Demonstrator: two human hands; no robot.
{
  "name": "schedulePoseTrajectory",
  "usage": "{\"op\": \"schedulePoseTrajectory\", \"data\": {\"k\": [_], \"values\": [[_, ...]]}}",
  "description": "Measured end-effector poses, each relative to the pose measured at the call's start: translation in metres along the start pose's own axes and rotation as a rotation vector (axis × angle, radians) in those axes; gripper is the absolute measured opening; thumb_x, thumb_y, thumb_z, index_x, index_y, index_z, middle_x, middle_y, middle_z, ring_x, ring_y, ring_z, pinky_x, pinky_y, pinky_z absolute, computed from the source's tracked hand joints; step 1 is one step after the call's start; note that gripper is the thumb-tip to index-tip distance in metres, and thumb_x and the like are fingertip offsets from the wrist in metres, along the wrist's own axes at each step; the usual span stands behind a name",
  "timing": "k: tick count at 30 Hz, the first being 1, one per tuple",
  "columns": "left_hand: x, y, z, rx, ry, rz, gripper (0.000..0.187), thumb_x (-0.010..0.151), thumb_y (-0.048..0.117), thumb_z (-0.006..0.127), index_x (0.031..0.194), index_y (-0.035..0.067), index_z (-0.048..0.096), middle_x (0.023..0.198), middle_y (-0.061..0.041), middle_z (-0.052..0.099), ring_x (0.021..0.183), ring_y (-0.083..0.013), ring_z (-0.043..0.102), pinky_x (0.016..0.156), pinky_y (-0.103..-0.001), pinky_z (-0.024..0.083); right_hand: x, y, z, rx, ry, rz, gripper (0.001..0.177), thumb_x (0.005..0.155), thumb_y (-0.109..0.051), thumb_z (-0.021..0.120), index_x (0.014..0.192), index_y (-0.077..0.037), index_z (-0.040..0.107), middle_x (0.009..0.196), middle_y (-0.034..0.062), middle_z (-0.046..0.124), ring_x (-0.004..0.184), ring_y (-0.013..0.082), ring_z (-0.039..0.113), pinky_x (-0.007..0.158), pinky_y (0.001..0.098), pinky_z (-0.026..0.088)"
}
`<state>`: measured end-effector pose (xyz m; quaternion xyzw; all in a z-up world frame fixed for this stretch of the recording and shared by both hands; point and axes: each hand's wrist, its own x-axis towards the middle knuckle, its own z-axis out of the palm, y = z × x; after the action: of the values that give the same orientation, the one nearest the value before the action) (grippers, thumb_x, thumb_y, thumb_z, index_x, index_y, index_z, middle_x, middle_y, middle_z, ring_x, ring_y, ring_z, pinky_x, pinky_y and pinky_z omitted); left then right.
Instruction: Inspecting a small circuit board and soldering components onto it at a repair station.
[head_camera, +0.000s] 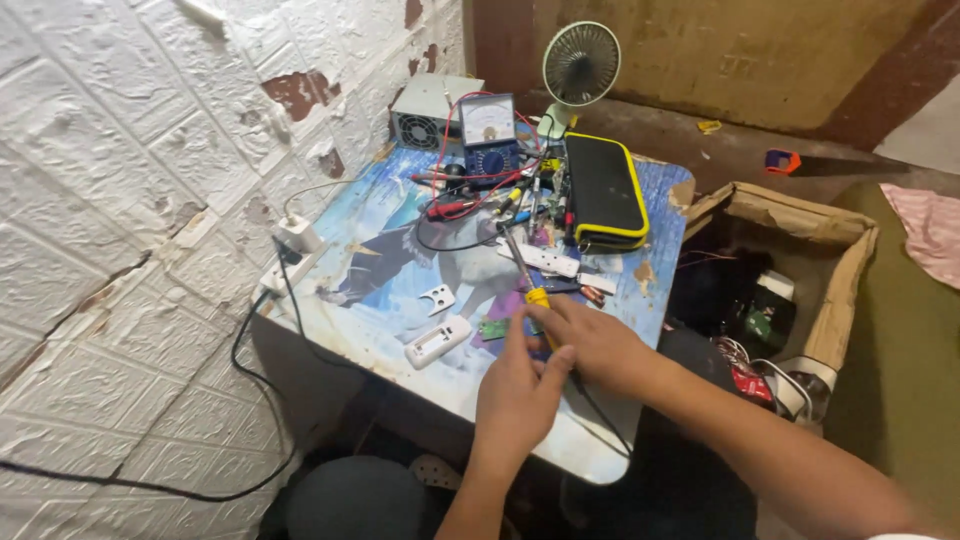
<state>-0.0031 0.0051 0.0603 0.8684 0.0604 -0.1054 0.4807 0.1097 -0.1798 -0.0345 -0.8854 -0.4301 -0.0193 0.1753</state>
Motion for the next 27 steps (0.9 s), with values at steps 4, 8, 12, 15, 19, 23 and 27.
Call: {"op": "schedulePoseTrajectory", "data": {"k": [4, 8, 12, 15, 19, 23, 27], "values": [[0.059, -0.034, 0.05, -0.26, 0.111, 0.001, 0.103, 0.101, 0.021, 0.068, 0.183, 0.015, 0.006, 0.119, -0.005, 0.075, 0.085, -0.0211, 0.078, 0.082, -0.04, 0.059, 0.007, 0.031, 0.011, 0.144, 0.04, 0.048, 0.092, 0.107, -0.046, 0.072, 0.18, -0.021, 0.021, 0.129, 0.0137, 0.062, 0.107, 0.0399, 0.069, 0.062, 0.055, 0.052], [0.079, -0.047, 0.077, -0.667, 0.108, -0.213, 0.107, 0.098, 0.011, 0.075, 0.184, 0.022, 0.012, 0.153, -0.013, 0.065, 0.089, -0.0152, 0.065, 0.078, -0.033, 0.056, 0.005, 0.038, 0.023, 0.12, 0.301, -0.14, 0.072, 0.105, -0.024, 0.076, 0.167, -0.01, 0.041, 0.123, 0.0203, 0.073, 0.105, 0.0419, 0.073, 0.078, 0.0559, 0.056], [0.081, -0.04, 0.085, -0.872, 0.29, -0.092, 0.086, 0.097, -0.004, 0.06, 0.179, 0.011, 0.036, 0.132, -0.012, 0.062, 0.097, -0.0213, 0.07, 0.082, -0.034, 0.059, 0.008, 0.025, -0.004, 0.547, 0.674, 0.237, 0.042, 0.115, -0.031, 0.063, 0.151, -0.011, 0.057, 0.083, 0.005, 0.068, 0.07, 0.0226, 0.065, 0.06, 0.0404, 0.049], [0.066, -0.015, 0.1, -0.916, 0.394, -0.127, 0.083, 0.099, -0.007, 0.053, 0.177, 0.013, 0.034, 0.112, -0.012, 0.053, 0.071, -0.0229, 0.068, 0.066, -0.037, 0.064, 0.003, 0.017, -0.008, 1.109, 0.866, 0.373, 0.036, 0.118, -0.034, 0.05, 0.134, -0.008, 0.068, 0.068, 0.0019, 0.053, 0.059, 0.0099, 0.048, 0.059, 0.0287, 0.041], [0.048, 0.008, 0.13, -0.657, 0.39, -0.057, 0.089, 0.105, 0.049, 0.055, 0.18, 0.016, 0.02, 0.172, -0.009, 0.052, 0.154, -0.019, 0.058, 0.116, -0.035, 0.055, 0.015, -0.004, -0.004, 1.172, 1.072, 0.209, 0.035, 0.118, -0.024, 0.046, 0.123, -0.001, 0.071, 0.078, 0.0031, 0.052, 0.065, 0.0092, 0.044, 0.06, 0.0278, 0.037], [0.048, 0.009, 0.127, -0.872, 0.467, 0.065, 0.085, 0.107, 0.029, 0.064, 0.178, 0.013, 0.021, 0.106, -0.005, 0.051, 0.071, -0.0144, 0.054, 0.063, -0.03, 0.055, 0.039, -0.003, -0.011, 1.596, 1.18, 0.44, 0.032, 0.116, -0.018, 0.039, 0.11, 0.0, 0.066, 0.06, 0.0026, 0.035, 0.055, 0.0138, 0.032, 0.055, 0.0335, 0.029], [0.044, 0.026, 0.096, -0.589, 0.457, -0.292, 0.105, 0.098, 0.019, 0.078, 0.182, 0.02, 0.013, 0.112, -0.01, 0.069, 0.119, -0.0206, 0.066, 0.104, -0.036, 0.057, 0.04, -0.008, -0.009, 1.836, 1.186, 0.562, 0.028, 0.113, -0.02, 0.041, 0.107, -0.005, 0.064, 0.06, 0.0024, 0.033, 0.053, 0.0157, 0.03, 0.055, 0.0348, 0.029]]}}
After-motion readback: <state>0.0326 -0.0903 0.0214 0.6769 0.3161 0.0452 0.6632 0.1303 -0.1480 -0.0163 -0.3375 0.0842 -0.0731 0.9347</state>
